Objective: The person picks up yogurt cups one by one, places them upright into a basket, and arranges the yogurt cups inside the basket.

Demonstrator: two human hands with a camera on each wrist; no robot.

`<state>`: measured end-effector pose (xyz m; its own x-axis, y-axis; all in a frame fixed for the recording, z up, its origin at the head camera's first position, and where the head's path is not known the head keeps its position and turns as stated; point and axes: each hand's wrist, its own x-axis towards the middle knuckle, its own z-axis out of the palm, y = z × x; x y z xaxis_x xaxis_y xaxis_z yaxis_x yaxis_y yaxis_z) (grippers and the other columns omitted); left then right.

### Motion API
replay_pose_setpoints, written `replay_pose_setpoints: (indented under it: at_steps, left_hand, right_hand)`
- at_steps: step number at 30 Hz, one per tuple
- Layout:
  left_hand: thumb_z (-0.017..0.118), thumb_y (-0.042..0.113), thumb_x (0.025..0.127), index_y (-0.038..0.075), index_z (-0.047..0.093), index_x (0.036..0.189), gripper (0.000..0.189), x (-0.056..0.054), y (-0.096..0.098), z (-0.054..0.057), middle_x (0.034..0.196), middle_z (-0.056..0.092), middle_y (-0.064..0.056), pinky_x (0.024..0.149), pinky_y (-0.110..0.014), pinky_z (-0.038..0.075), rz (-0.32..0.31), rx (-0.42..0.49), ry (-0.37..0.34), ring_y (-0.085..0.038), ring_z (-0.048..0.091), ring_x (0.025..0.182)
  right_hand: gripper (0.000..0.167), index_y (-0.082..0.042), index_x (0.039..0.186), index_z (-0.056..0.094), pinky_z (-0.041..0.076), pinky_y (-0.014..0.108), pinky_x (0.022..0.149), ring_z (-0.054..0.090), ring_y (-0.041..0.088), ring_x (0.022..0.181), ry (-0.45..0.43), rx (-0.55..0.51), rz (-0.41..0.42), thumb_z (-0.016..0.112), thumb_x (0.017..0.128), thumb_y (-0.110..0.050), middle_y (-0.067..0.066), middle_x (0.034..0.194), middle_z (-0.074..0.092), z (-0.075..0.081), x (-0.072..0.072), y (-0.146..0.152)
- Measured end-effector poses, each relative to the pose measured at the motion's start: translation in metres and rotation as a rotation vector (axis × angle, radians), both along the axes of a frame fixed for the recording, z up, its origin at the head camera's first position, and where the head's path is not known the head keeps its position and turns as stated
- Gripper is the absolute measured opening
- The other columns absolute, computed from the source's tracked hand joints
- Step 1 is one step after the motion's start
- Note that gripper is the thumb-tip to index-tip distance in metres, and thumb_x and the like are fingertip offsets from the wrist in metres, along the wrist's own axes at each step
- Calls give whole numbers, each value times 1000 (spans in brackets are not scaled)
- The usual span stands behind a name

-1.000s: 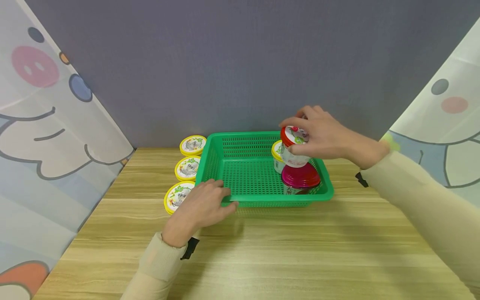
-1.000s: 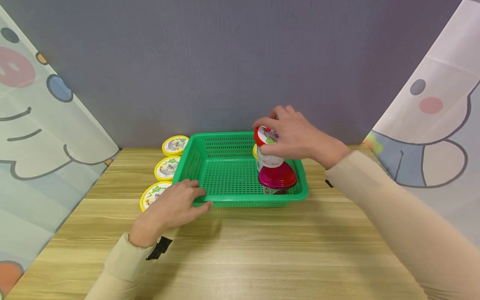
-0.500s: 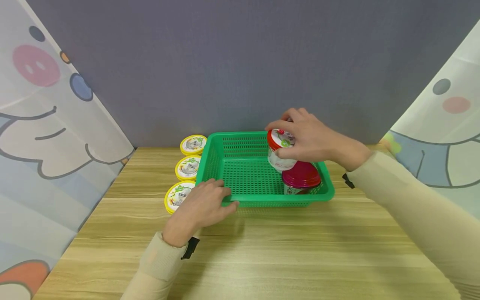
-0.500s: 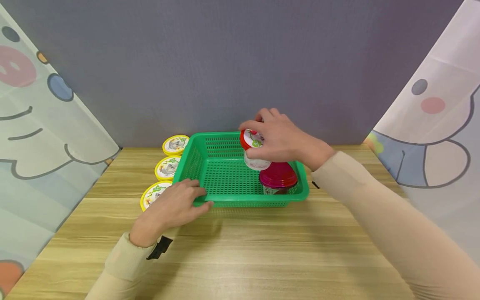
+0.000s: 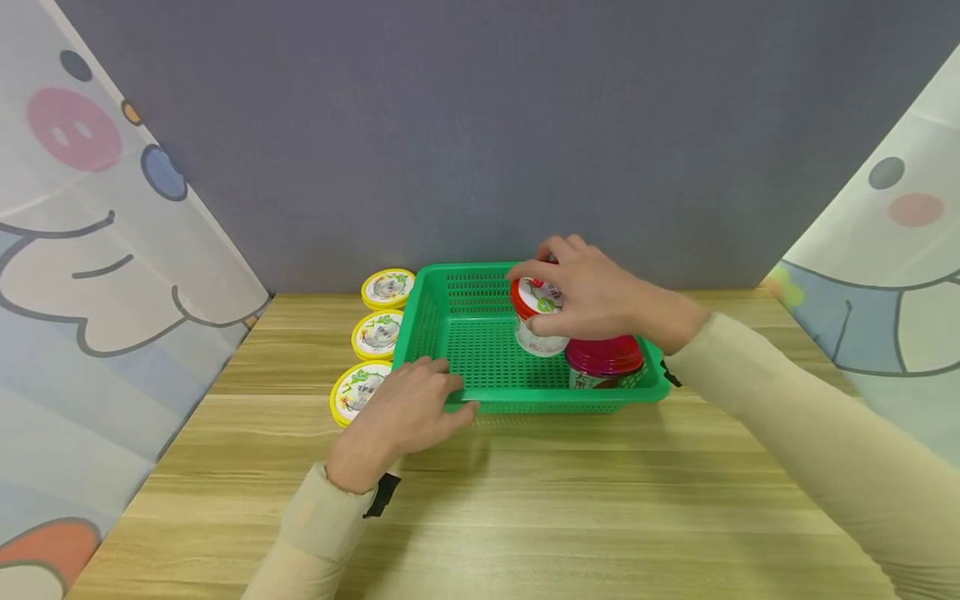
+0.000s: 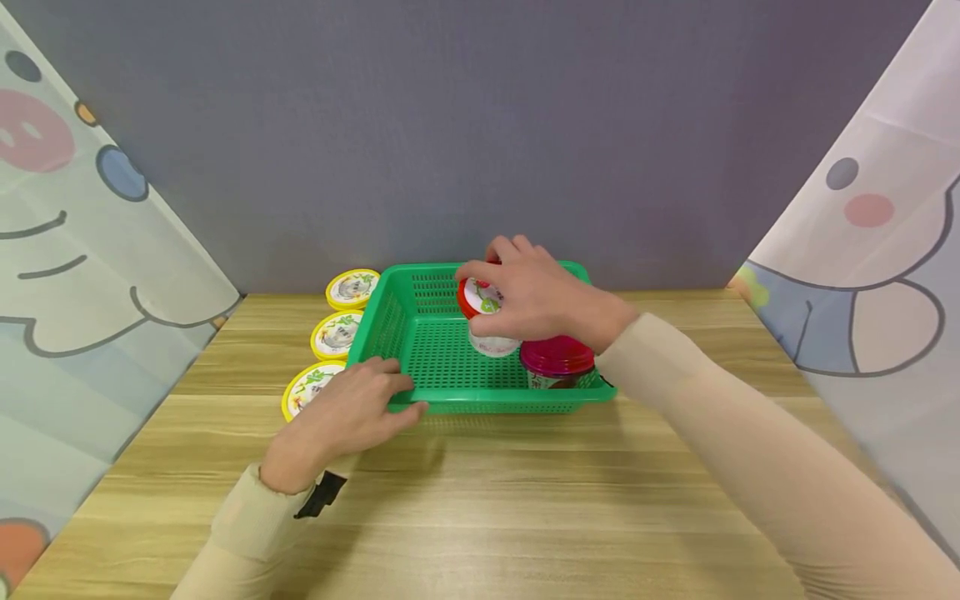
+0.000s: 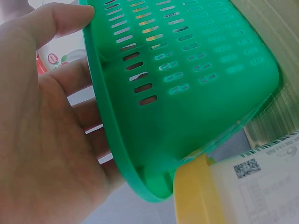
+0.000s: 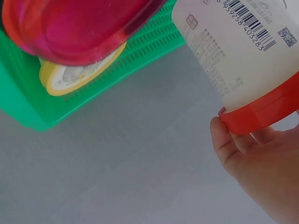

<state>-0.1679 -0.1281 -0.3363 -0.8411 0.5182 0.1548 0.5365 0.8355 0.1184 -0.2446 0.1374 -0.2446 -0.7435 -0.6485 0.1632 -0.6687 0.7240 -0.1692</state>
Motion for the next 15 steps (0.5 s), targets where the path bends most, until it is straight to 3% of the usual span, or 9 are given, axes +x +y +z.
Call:
replay_pose_setpoints:
  at_steps: [15]
  left_hand:
    - [62,37,92,15,64,76,27,0,1,1,72,44,3,73,-35,40,1,-3,-3,-18,42,70]
  right_hand:
    - [52,-30,134,61,39,43,93,43,23,109,-5,17,50,59,82,-37,5,124,51,-20,-2,-12]
